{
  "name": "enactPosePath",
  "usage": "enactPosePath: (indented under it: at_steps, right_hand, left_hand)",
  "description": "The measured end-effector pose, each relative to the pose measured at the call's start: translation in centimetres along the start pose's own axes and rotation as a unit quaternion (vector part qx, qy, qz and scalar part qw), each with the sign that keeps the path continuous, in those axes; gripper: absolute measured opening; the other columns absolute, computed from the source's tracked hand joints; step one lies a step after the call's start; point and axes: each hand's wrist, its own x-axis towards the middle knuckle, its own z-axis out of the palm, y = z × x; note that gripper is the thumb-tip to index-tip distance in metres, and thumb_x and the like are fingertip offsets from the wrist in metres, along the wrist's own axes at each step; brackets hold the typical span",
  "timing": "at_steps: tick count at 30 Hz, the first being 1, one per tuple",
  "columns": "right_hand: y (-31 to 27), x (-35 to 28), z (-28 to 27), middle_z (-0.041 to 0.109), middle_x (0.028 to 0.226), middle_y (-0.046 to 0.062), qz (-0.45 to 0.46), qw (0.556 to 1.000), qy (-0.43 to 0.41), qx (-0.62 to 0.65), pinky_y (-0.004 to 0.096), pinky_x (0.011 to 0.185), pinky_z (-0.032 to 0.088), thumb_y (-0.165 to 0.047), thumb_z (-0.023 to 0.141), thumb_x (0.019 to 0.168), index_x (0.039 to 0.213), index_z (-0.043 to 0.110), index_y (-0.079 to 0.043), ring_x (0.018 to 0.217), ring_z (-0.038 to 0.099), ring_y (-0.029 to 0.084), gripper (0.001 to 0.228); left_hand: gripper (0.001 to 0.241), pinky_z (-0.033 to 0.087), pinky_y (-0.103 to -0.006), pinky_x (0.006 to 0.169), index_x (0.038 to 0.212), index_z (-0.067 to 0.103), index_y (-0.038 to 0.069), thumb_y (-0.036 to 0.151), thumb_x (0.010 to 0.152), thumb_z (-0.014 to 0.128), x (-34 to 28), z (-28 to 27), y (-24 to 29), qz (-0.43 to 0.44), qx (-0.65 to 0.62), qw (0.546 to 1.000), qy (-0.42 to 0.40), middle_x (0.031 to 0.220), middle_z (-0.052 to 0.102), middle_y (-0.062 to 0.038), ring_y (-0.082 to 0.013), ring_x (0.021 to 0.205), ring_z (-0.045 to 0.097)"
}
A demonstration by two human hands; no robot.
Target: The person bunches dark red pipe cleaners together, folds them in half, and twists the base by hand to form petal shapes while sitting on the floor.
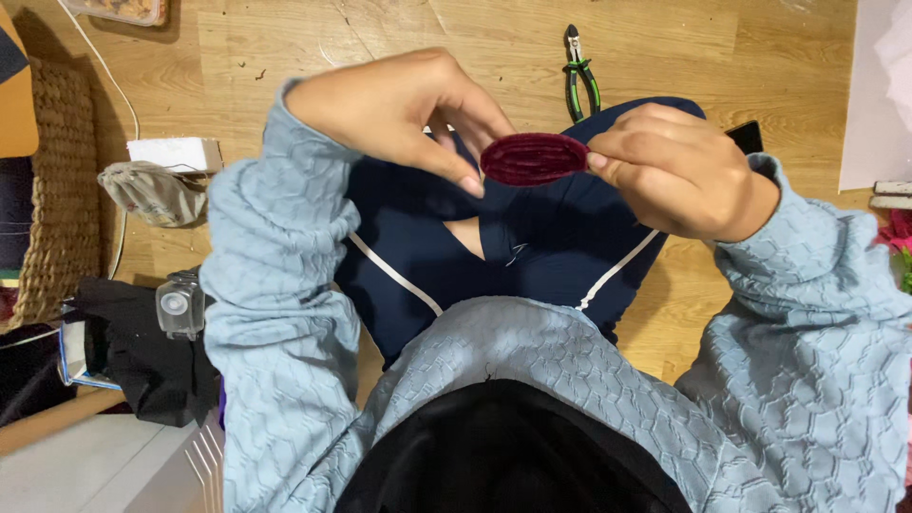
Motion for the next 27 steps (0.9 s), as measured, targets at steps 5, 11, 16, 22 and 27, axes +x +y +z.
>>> enactPosePath:
  at_steps: [5,11,16,22,27]
  right_hand:
    - [0.2,-0.2,-0.6,0.064,0.095,0.036,-0.011,0.999,-0.042,-0.012,0.054,0.069,0.054,0.008,0.049,0.103,0.099,0.058,0.021,0.074,0.060,0.048,0.016]
    - [0.0,-0.3,-1.4,0.063,0.099,0.035,-0.032,0.997,-0.065,-0.035,0.055,0.073,0.056,0.009,0.052,0.102,0.104,0.058,0.022,0.080,0.061,0.050,0.014]
    - [-1.1,1.3,-1.9,0.065,0.084,0.034,-0.123,0.974,-0.048,-0.182,0.046,0.064,0.058,0.016,0.067,0.094,0.077,0.058,0.016,0.067,0.063,0.039,0.019]
    - [0.7,-0.9,-1.2,0.073,0.082,0.034,-0.283,0.923,-0.049,-0.258,0.040,0.065,0.058,0.006,0.061,0.094,0.079,0.068,0.011,0.065,0.073,0.035,0.017]
    - [-0.4,0.2,-1.9,0.070,0.106,0.033,0.137,0.983,-0.017,0.123,0.039,0.086,0.062,-0.004,0.076,0.090,0.100,0.071,0.013,0.093,0.074,0.039,0.020]
  left_hand:
    - [0.043,0.043,-0.0310,0.054,0.109,0.075,0.013,0.052,0.090,0.074,2.9,0.3,2.2,0.012,0.230,0.973,0.004,0.078,0.069,-0.002,-0.0154,0.065,0.062]
    - [0.028,0.051,-0.0161,0.055,0.085,0.073,0.011,0.028,0.103,0.062,5.5,2.2,2.3,0.003,0.055,0.998,0.011,0.077,0.079,0.004,-0.0037,0.060,0.072]
    - [0.034,0.058,-0.0184,0.057,0.090,0.067,0.001,0.029,0.105,0.055,5.6,3.8,1.4,0.021,-0.147,0.989,0.015,0.080,0.076,-0.011,-0.0145,0.063,0.074]
    - [0.035,0.056,-0.0175,0.053,0.095,0.069,0.000,0.030,0.104,0.054,5.2,5.3,1.1,0.028,-0.189,0.978,0.079,0.075,0.073,-0.011,-0.0125,0.057,0.068]
    - [0.033,0.048,-0.0257,0.063,0.081,0.066,0.014,0.019,0.109,0.051,4.7,5.0,0.9,0.132,0.197,0.953,0.190,0.064,0.069,0.010,-0.0069,0.054,0.067]
